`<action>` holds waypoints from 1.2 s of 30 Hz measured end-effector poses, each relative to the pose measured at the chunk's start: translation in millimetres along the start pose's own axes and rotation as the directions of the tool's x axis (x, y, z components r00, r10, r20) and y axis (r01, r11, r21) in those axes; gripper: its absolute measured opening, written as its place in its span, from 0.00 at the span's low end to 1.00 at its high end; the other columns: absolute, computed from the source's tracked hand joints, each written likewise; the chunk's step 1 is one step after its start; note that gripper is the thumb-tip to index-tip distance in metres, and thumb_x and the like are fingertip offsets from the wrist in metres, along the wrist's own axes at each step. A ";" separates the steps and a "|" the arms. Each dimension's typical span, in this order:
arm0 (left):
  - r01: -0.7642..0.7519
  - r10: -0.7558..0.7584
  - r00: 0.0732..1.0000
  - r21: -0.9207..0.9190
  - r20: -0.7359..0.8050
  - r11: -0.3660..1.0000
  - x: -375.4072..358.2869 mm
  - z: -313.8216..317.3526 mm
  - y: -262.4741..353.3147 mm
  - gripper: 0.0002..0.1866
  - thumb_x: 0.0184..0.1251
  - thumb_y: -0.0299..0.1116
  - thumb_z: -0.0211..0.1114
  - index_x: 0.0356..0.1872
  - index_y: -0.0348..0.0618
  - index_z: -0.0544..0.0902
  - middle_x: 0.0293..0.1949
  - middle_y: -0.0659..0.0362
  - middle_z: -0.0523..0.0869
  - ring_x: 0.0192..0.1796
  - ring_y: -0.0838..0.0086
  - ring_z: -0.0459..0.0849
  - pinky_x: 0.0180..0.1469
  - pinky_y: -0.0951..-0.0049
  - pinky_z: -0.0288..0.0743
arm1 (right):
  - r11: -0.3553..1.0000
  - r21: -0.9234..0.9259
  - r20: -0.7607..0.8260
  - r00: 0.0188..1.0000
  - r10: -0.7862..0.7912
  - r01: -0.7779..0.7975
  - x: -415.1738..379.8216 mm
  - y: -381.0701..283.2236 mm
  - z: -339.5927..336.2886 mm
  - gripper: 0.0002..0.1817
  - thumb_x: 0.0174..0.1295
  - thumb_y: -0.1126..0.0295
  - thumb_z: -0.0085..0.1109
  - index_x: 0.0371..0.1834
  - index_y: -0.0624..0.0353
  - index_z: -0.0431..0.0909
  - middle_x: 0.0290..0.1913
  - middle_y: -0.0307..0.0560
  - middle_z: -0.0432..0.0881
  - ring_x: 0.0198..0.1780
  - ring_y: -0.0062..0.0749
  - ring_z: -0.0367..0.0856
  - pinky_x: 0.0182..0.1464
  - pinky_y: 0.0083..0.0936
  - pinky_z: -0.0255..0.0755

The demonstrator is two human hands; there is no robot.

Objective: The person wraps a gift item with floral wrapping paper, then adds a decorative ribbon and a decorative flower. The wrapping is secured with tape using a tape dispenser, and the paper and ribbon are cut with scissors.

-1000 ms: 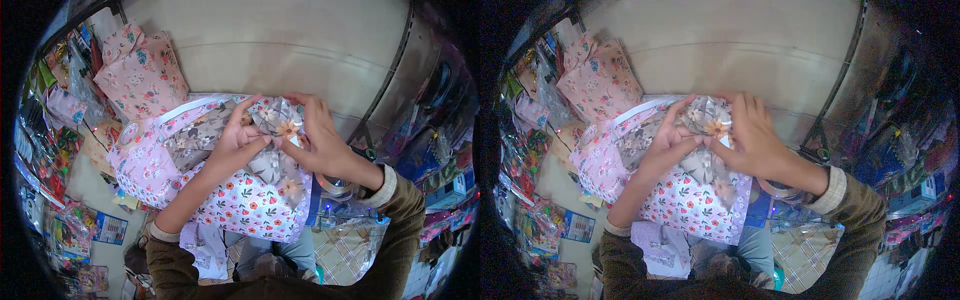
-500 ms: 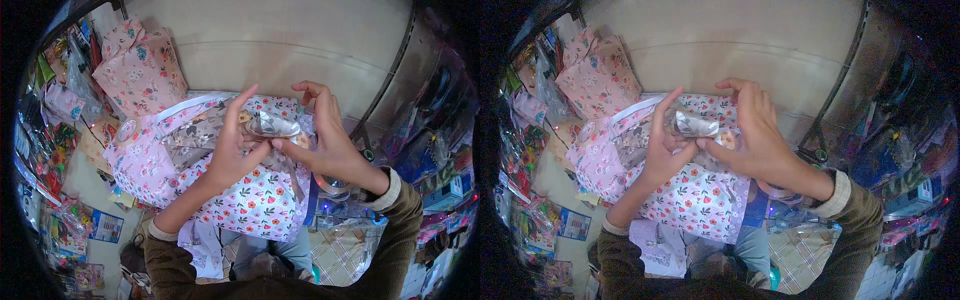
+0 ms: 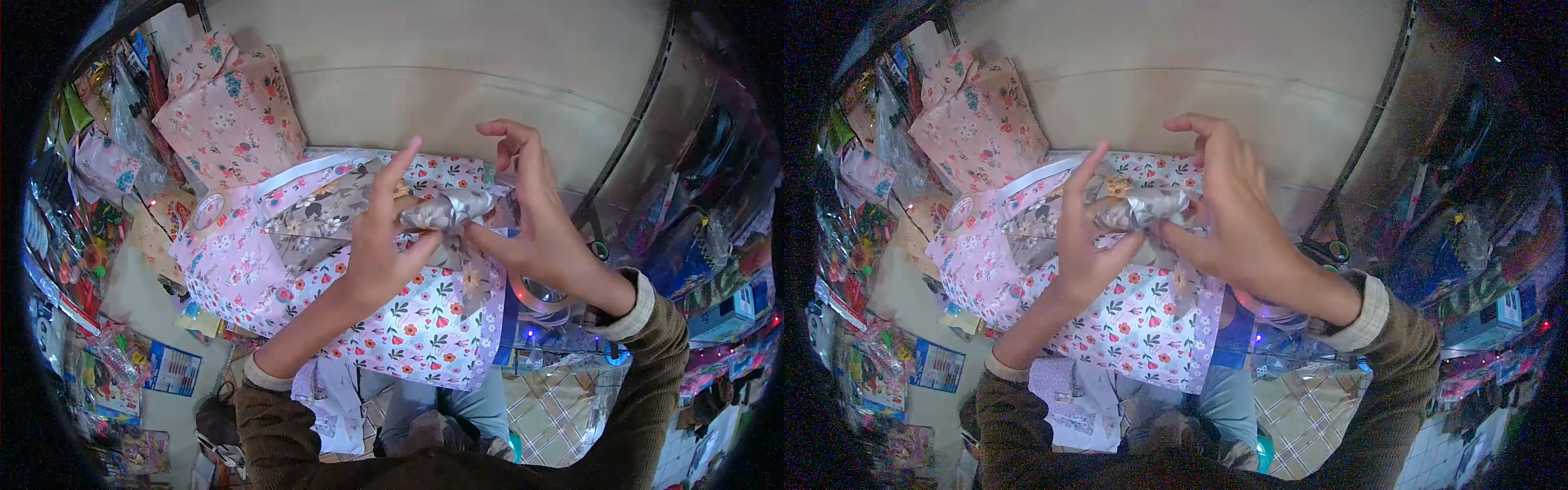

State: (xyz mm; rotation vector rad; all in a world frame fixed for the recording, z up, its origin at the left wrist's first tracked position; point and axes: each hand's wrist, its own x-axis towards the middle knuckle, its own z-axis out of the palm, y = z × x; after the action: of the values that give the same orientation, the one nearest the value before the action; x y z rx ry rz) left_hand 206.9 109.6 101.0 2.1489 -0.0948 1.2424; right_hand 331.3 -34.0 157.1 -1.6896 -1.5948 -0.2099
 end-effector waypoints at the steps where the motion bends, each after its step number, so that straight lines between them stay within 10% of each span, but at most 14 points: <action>1: 0.029 -0.030 0.999 -0.050 -0.016 0.998 -0.1 1.8 -0.3 0.46 0.47 0.16 0.67 0.70 0.41 0.55 0.61 0.49 0.73 0.46 0.67 0.85 0.48 0.71 0.78 | 0.999 0.047 0.013 1.000 0.002 -0.002 -0.3 2.7 2.6 0.43 0.43 0.74 0.67 0.65 0.60 0.53 0.51 0.47 0.62 0.53 0.32 0.61 0.59 0.29 0.58; 7: 0.318 -0.309 0.948 -0.326 0.079 0.890 3.3 -1.2 0.5 0.44 0.50 0.13 0.62 0.70 0.42 0.54 0.51 0.50 0.76 0.48 0.70 0.83 0.45 0.75 0.80 | 0.984 0.177 -0.054 0.998 0.014 -0.005 -2.5 6.4 13.8 0.38 0.49 0.72 0.69 0.63 0.59 0.58 0.51 0.50 0.64 0.52 0.35 0.65 0.47 0.28 0.71; 13: 0.410 -0.367 0.911 -0.521 0.189 0.749 6.9 -4.5 -6.1 0.43 0.53 0.12 0.60 0.70 0.43 0.49 0.48 0.48 0.77 0.47 0.71 0.83 0.44 0.76 0.81 | 0.888 0.445 0.051 0.993 0.107 -0.118 -1.9 -0.9 10.6 0.40 0.51 0.71 0.68 0.64 0.60 0.53 0.49 0.41 0.62 0.51 0.22 0.61 0.54 0.20 0.58; 16: 0.401 -0.376 0.912 -0.549 0.165 0.733 6.1 -3.0 -11.6 0.43 0.55 0.12 0.60 0.70 0.42 0.48 0.48 0.49 0.78 0.46 0.72 0.83 0.43 0.77 0.81 | 0.909 0.414 -0.035 0.999 -0.026 0.038 -1.8 4.9 10.3 0.25 0.54 0.75 0.63 0.55 0.61 0.65 0.45 0.47 0.70 0.48 0.32 0.71 0.45 0.28 0.73; 22: 0.448 -0.373 0.893 -0.571 0.251 0.688 6.1 -6.9 -13.4 0.43 0.56 0.11 0.58 0.70 0.41 0.47 0.48 0.48 0.78 0.44 0.73 0.83 0.42 0.78 0.81 | 0.966 0.104 0.022 0.970 -0.241 0.238 1.4 -3.5 0.3 0.11 0.53 0.76 0.62 0.40 0.60 0.76 0.39 0.52 0.76 0.42 0.46 0.79 0.45 0.35 0.73; 36: 0.528 -0.447 0.843 -0.628 0.301 0.572 7.7 -10.0 -12.2 0.43 0.57 0.15 0.63 0.70 0.39 0.48 0.44 0.49 0.81 0.39 0.76 0.83 0.39 0.77 0.79 | 0.935 -0.170 0.074 0.950 -0.303 0.311 2.9 1.9 -5.4 0.11 0.49 0.71 0.64 0.35 0.57 0.75 0.36 0.46 0.78 0.38 0.44 0.79 0.40 0.38 0.72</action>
State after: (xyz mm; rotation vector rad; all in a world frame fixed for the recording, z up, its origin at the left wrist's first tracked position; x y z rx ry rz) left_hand 208.1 126.8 104.5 1.4158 -0.0005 0.6014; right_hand 335.7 -35.0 161.7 -1.5776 -1.9219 -0.4875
